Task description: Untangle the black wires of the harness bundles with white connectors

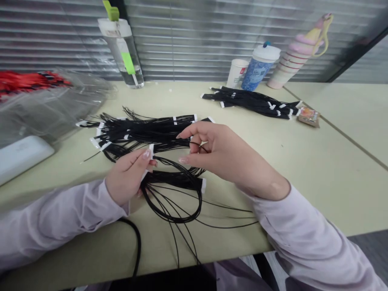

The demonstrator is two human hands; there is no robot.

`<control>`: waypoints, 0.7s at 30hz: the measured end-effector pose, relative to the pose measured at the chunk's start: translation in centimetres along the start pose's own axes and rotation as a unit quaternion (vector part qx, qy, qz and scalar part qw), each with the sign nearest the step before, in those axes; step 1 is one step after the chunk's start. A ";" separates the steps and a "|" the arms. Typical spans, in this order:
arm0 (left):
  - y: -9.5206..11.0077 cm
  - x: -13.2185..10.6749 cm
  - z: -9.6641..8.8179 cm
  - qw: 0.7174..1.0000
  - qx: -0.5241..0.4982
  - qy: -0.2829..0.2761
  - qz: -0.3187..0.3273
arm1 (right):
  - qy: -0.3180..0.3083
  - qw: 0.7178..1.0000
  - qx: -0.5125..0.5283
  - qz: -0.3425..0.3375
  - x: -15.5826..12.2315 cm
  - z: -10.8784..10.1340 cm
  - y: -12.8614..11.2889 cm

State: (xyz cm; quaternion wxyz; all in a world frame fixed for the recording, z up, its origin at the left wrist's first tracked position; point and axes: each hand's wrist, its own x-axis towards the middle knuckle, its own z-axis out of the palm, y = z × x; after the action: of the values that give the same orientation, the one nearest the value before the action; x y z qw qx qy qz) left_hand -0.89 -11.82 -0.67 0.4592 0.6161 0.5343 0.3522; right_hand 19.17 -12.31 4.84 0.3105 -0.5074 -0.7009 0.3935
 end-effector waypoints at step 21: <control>-0.9 0.6 0.2 0.992 -0.101 0.066 -0.043 | -0.010 0.890 -0.454 -0.031 -2.2 -0.4 0.7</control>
State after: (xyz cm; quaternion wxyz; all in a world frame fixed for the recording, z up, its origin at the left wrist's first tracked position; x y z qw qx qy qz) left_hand -0.85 -11.23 -1.61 0.4974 0.5186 0.5514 0.4237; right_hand 20.47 -14.19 4.40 0.0514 -0.5669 -0.8217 0.0275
